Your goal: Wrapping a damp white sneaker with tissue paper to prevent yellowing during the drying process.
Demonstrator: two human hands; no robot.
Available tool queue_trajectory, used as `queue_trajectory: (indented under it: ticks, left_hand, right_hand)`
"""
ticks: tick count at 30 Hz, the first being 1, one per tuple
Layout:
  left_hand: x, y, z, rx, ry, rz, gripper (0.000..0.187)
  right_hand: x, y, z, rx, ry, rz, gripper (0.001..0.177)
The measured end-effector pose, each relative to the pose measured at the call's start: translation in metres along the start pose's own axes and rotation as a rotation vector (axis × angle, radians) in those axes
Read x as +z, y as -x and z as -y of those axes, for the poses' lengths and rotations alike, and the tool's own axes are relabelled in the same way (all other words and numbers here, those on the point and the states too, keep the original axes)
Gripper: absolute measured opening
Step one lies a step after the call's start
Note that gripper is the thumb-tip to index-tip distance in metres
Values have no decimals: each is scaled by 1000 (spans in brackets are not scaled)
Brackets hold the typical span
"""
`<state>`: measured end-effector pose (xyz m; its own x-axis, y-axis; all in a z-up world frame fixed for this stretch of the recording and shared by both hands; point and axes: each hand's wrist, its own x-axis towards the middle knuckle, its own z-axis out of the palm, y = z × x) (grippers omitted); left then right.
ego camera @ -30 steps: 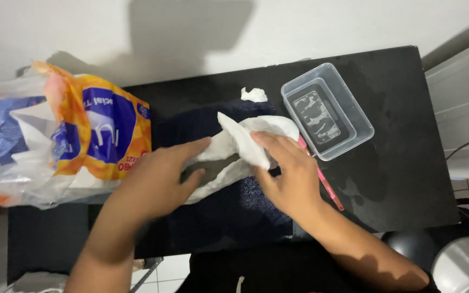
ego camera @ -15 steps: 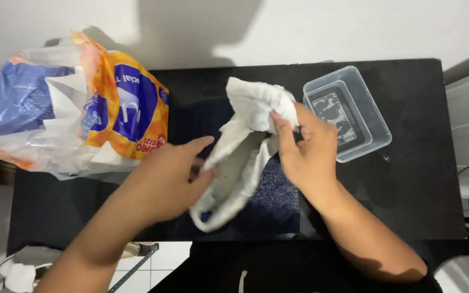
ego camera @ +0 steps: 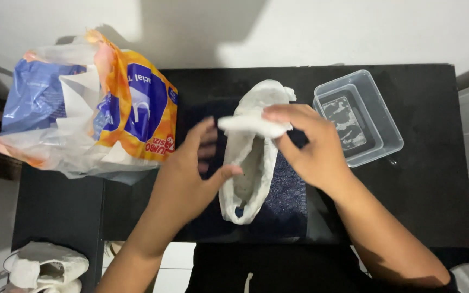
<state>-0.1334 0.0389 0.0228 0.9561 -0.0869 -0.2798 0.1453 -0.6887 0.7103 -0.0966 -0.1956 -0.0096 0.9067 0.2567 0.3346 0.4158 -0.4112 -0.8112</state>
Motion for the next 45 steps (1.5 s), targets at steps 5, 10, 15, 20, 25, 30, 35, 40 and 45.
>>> queue_trajectory:
  ticks: [5,10,15,20,25,30,35,40,45]
  left_hand:
    - [7,-28,12,580,139,-89,56]
    - [-5,-37,17,582,116,98,64]
    - [-2,-48,26,534,367,56,93]
    - [29,-66,45,446,474,-69,80]
    - [18,-73,28,477,401,-130,50]
    - [-1,-85,1,667,203,-116,28]
    - [7,-102,12,644,77,35,34]
    - [9,-109,20,568,72,88,33]
    - [23,-114,30,573,97,91,31]
  right_hand:
    - [-4,19,5,-138,57,174,46]
    - [0,30,13,-131,13,-38,33]
    - [12,30,18,38,42,-337,17]
    - [32,23,4,314,-270,-359,10]
    - [25,15,8,305,-82,-321,6]
    - [4,-3,12,169,165,-278,17]
    - [11,-21,2,-38,175,-17,29]
    - [16,-19,-12,-36,253,10,35]
    - [19,-19,-10,-8,230,29,39]
